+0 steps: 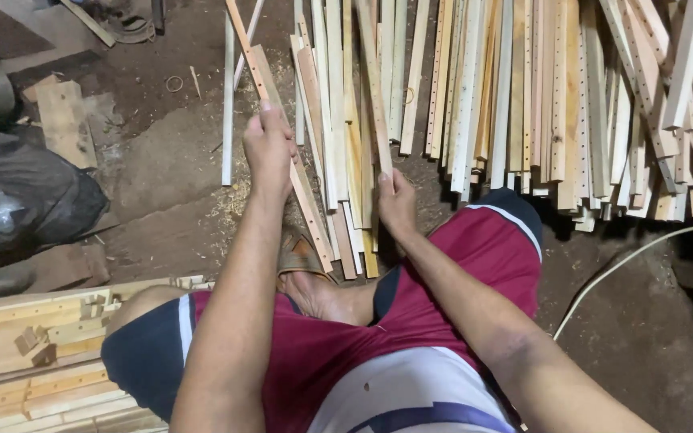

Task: The person is sorting through a pile of wooden slats, aligning them into groups, and securing them with rubber bands.

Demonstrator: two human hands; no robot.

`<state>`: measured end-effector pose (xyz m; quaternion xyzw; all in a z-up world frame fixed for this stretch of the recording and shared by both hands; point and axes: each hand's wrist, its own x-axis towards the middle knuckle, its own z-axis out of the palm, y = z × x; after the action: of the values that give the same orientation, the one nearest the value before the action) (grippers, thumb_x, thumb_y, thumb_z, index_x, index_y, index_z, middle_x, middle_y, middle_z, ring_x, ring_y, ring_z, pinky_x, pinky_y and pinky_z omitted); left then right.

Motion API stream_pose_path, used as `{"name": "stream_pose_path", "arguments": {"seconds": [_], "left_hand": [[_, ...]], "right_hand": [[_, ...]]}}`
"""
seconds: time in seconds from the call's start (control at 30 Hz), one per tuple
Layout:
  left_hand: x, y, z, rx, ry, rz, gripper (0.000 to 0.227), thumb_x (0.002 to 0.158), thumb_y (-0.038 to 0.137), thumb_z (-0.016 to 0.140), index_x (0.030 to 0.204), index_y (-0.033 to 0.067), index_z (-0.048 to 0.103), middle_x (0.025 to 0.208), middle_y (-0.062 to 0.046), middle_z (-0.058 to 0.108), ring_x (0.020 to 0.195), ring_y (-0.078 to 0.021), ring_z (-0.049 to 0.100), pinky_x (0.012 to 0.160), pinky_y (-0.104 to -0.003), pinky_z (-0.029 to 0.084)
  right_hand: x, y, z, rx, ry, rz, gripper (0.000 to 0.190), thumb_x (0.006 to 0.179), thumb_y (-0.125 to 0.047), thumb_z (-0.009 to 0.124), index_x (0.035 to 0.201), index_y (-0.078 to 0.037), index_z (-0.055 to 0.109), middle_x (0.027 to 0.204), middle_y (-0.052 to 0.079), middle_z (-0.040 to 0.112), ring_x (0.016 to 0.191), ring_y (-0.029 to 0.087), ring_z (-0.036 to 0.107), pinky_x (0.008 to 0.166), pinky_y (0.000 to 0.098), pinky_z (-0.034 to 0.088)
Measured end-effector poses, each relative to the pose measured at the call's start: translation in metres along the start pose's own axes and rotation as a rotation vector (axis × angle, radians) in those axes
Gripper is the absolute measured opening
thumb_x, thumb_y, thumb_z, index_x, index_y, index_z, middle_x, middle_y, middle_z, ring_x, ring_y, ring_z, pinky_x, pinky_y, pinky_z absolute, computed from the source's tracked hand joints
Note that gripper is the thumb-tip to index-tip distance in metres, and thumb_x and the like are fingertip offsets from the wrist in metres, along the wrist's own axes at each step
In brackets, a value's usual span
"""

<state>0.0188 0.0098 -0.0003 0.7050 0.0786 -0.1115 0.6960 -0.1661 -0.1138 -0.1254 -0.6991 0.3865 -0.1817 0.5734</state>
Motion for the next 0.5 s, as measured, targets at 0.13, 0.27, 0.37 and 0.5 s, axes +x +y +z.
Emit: {"name": "stream_pose_path", "arguments": {"seconds": [0.13,0.27,0.37,0.5], "left_hand": [[-0.006,0.011,-0.005,-0.038,0.041,-0.024,0.033,0.102,0.038,0.05,0.101,0.0061,0.059,0.063,-0.003,0.054,0.038,-0.0106,0.049,0.03,-0.026,0.044],[-0.004,0.005,-0.006,-0.038,0.043,-0.046,0.041,0.102,0.044,0.048,0.102,0.0047,0.058,0.065,-0.004,0.051,0.039,-0.0111,0.048,0.032,-0.026,0.043],[-0.004,0.005,-0.005,-0.054,0.048,-0.051,0.041,0.101,0.044,0.049,0.101,0.004,0.057,0.066,-0.005,0.051,0.039,-0.0118,0.048,0.032,-0.027,0.043],[-0.024,0.04,-0.006,-0.008,-0.031,-0.168,0.035,0.105,0.039,0.046,0.099,0.0068,0.059,0.07,0.001,0.05,0.053,-0.0078,0.042,0.045,-0.023,0.035]], "right_hand": [[0.06,0.039,-0.018,-0.279,0.115,-0.042,0.03,0.106,-0.03,0.059,0.132,-0.016,0.068,0.111,0.013,0.076,0.108,0.028,0.071,0.09,0.0444,0.055],[0.056,-0.013,-0.029,-0.654,-0.007,0.027,0.046,0.107,-0.028,0.054,0.149,-0.011,0.05,0.134,0.015,0.063,0.13,0.033,0.054,0.107,0.0494,0.046],[0.029,-0.026,-0.006,-0.771,-0.152,-0.184,0.033,0.103,-0.022,0.058,0.134,-0.01,0.06,0.123,0.016,0.065,0.121,0.037,0.056,0.1,0.0507,0.048],[0.03,-0.006,0.027,-1.063,-0.537,-0.159,0.031,0.111,-0.033,0.055,0.093,-0.014,0.07,0.076,0.001,0.064,0.061,0.015,0.06,0.052,0.0257,0.055]]}}
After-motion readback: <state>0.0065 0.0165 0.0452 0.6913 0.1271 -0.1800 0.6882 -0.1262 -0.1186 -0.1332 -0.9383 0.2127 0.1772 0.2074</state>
